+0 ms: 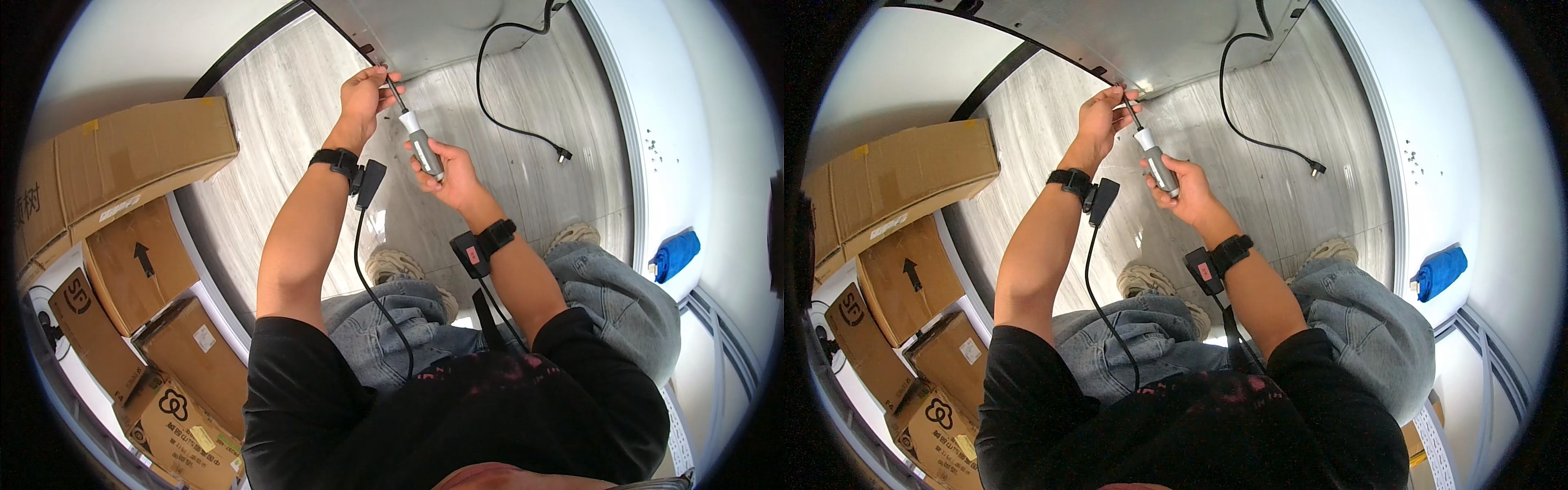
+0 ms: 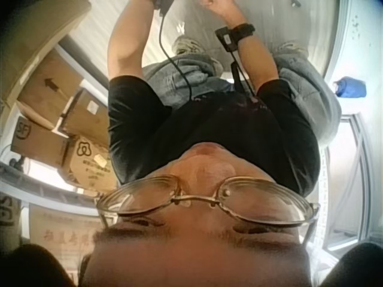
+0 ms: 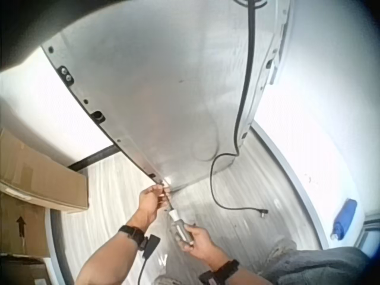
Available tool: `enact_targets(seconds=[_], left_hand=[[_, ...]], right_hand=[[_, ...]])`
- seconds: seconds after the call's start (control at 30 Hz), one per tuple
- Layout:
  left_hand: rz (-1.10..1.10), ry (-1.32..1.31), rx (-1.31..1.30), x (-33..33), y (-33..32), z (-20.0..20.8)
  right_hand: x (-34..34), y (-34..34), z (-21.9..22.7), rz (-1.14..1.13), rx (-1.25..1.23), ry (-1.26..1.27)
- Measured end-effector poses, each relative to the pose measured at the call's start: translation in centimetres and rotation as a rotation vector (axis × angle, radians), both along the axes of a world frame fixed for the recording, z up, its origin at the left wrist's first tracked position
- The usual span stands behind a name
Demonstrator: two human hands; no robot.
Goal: The person uses a screwdriver to remove multiple screws from the back panel of a large white appliance. After unscrewing all fasteners, the person detaches and removes the metal back panel, exposing the internal components.
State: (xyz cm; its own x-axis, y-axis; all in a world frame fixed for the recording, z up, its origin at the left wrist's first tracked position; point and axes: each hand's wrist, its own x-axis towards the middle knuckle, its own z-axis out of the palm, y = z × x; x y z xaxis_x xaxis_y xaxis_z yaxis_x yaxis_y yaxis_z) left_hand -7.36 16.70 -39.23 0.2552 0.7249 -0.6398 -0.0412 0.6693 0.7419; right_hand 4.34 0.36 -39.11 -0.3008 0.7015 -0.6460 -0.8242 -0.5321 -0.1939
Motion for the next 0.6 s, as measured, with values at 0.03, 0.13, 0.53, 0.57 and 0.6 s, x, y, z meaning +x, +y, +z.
enact_targets(seconds=[0.03, 0.13, 0.53, 0.57, 0.6], left_hand=[[-0.002, 0.001, -0.006, 0.0, 0.0, 0.0], [0.009, -0.013, -0.021, -0.2, 0.0, 0.0], [0.008, 0.195, 0.058, 0.0, 0.4, -0.8], [0.009, 0.195, 0.065, -0.1, 0.4, -0.8], [0.011, 0.194, 0.073, -0.1, 0.4, -0.9]], right_hand=[[-0.1, 0.0, 0.1, 0.003, -0.010, -0.022], [-0.7, 0.2, 0.4, 0.038, 0.004, -0.221], [-1.8, 1.2, 0.2, 0.318, 0.050, -0.667], [-1.2, 1.2, 0.4, 0.329, 0.038, -0.489], [-0.6, 1.1, 0.6, 0.314, 0.045, -0.423]])
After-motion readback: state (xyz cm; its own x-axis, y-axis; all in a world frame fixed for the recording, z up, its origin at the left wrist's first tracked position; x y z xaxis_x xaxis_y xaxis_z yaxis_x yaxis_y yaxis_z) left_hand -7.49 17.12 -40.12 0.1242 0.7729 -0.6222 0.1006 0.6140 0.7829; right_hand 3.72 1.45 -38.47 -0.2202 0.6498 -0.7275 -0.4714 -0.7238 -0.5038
